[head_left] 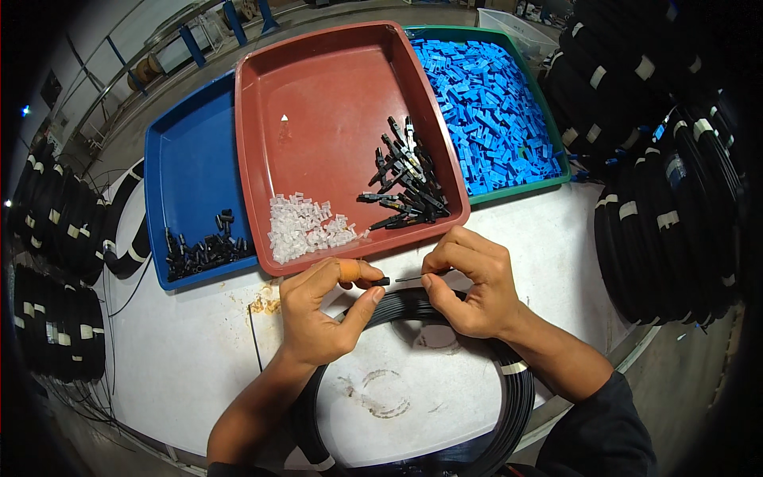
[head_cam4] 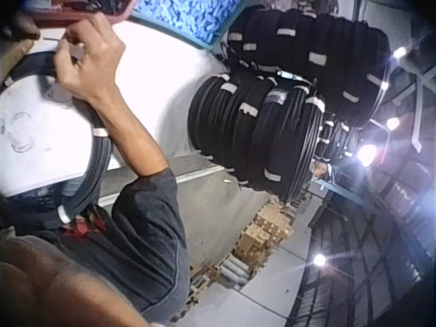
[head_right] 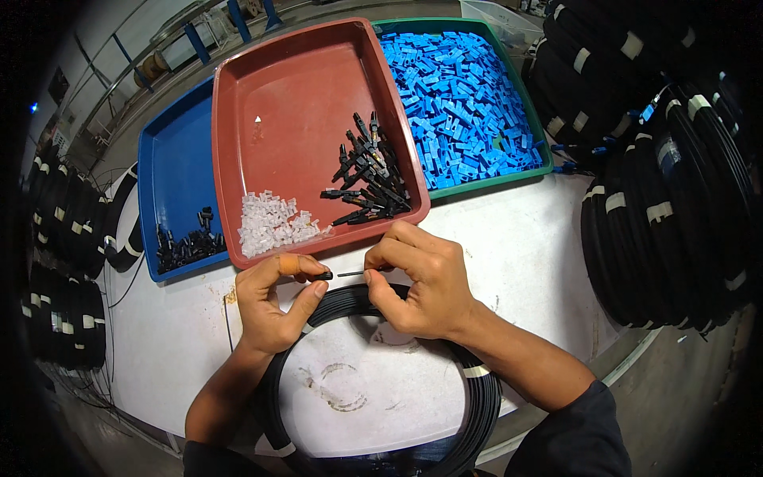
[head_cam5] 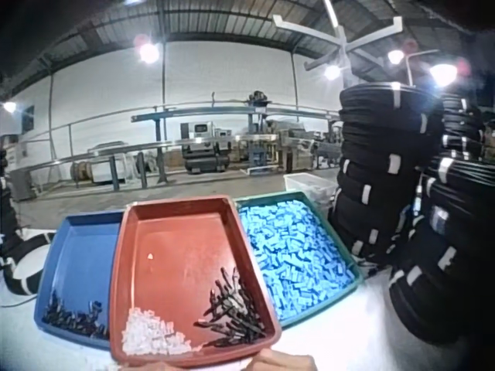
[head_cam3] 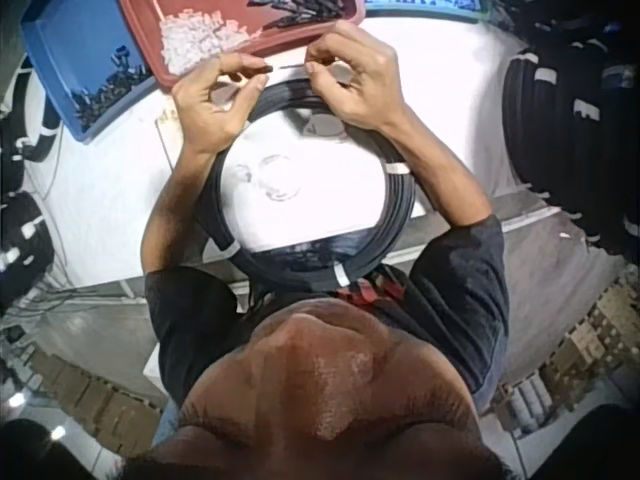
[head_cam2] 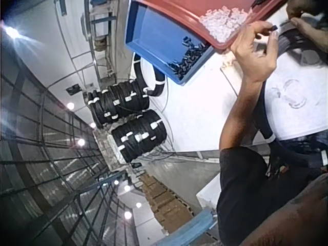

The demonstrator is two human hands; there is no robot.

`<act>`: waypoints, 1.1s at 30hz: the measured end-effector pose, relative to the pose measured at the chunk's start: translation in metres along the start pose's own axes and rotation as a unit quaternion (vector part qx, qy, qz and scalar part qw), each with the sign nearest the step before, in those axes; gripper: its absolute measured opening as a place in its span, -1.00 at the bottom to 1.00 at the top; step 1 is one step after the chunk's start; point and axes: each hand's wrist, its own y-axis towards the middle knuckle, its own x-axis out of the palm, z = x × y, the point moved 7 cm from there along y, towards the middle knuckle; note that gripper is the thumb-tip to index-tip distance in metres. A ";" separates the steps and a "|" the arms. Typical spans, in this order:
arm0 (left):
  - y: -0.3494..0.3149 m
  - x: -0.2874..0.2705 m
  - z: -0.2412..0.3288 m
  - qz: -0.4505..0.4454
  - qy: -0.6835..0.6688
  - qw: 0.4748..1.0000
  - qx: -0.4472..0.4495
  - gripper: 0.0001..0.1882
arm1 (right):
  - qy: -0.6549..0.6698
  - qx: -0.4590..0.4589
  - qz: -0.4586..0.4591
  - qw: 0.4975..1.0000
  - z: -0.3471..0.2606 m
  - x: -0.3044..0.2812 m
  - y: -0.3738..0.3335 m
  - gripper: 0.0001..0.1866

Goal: The person attaches connector components from trays onto the ends of coiled cables by hand, stacks the finished cables, and continues assembling connectors onto another coiled cable.

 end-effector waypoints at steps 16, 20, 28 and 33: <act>0.000 0.009 0.009 -0.061 0.013 0.998 0.026 -0.84 | 0.021 -0.004 -0.012 1.000 0.002 0.002 -0.005 -0.96; 0.002 0.010 0.016 -0.051 0.009 0.995 0.080 -0.80 | 0.028 -0.012 -0.036 0.999 -0.001 0.004 -0.004 -0.94; 0.004 0.015 0.022 -0.055 0.031 0.994 0.088 -0.81 | 0.041 -0.038 -0.044 0.997 -0.001 0.007 -0.007 -0.95; 0.003 0.004 0.020 -0.020 0.059 0.994 0.086 -0.86 | 0.037 -0.032 -0.050 0.998 -0.001 0.006 -0.006 -0.94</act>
